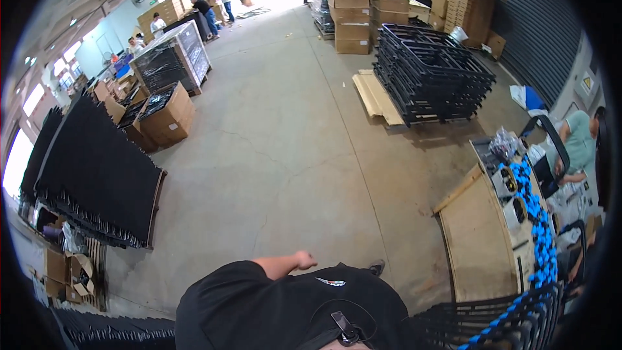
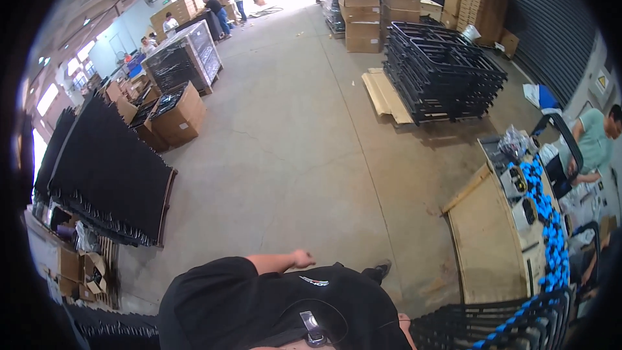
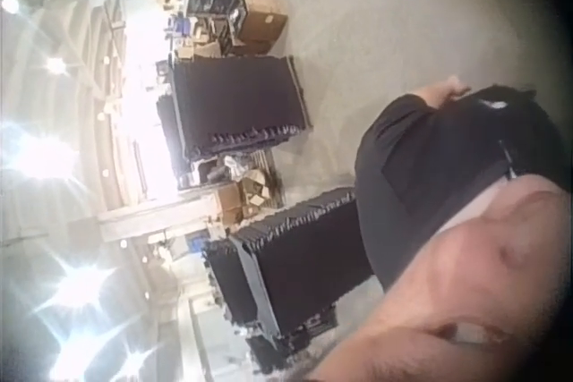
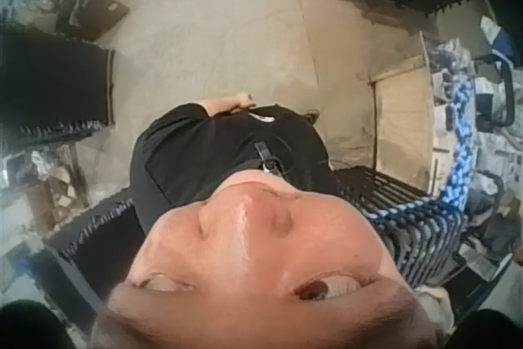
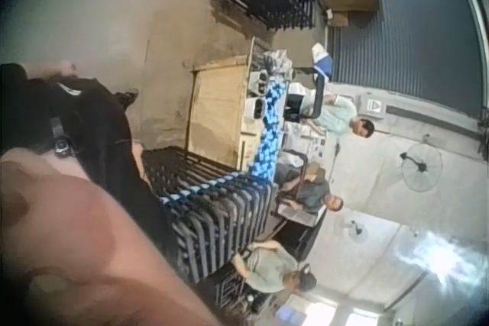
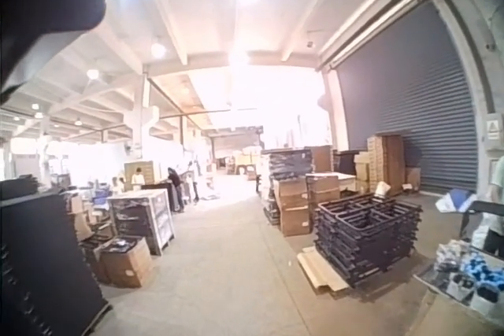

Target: Assemble metal frames by attaching plastic caps and securing fasteners with tools.

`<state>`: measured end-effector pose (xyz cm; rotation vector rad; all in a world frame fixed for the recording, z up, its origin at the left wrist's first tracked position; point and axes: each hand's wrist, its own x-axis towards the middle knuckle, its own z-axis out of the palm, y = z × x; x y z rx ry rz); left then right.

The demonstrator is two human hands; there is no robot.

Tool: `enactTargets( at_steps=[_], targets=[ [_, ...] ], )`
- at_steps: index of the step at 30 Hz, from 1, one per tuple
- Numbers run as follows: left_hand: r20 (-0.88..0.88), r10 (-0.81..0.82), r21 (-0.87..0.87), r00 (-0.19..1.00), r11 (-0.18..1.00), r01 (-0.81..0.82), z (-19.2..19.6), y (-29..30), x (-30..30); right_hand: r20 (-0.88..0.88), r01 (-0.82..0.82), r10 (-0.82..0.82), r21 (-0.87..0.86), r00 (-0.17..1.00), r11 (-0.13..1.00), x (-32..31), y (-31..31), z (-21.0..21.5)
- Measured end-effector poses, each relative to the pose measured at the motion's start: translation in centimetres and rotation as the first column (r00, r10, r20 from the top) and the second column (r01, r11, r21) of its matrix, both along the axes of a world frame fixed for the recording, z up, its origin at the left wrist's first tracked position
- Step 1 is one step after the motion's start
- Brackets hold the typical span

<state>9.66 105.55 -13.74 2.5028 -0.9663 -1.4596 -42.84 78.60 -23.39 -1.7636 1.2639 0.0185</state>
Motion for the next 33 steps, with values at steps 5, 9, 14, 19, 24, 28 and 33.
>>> enactTargets(
  at_steps=[5, 9, 14, 19, 24, 28, 33],
  targets=[
    [-0.040, -0.056, 0.271, 0.998, 0.960, 0.065, -1.5, 0.7, 3.3, -0.250, -0.442, 0.389, -0.210, 0.887, 0.872, 4.1, -15.2, 2.7],
    [-0.190, 0.114, 0.059, 0.975, 0.993, -0.104, -3.4, 2.2, 6.8, -0.444, -0.747, 0.611, -0.257, 0.655, 0.614, 6.6, -26.1, 2.2],
    [0.165, 0.265, 0.169, 0.950, 0.941, -0.292, 1.1, -13.7, 9.8, -0.499, -0.481, 0.345, -0.173, 0.795, 0.860, 12.2, -45.3, -1.1],
    [0.024, 0.501, 0.016, 0.865, 0.865, -0.501, 1.2, -28.1, 14.4, -0.083, 0.389, -0.381, 0.258, 0.921, 0.884, 28.0, -56.4, 0.2],
    [0.035, 0.006, 0.094, 0.999, 0.996, -0.010, 0.7, -36.8, 27.4, 0.054, 0.273, -0.295, 0.245, 0.954, 0.930, 41.1, -53.3, 9.6],
    [0.047, -0.005, 0.309, 0.999, 0.951, -0.010, 0.1, -41.7, 39.0, -0.149, -0.008, 0.031, 0.153, 0.988, 0.988, 40.5, -55.2, 6.3],
    [0.145, -0.160, 0.415, 0.976, 0.905, 0.087, -3.0, -55.7, 52.3, -0.175, -0.051, 0.054, 0.022, 0.983, 0.998, 35.4, -56.6, 2.9]
  ],
)
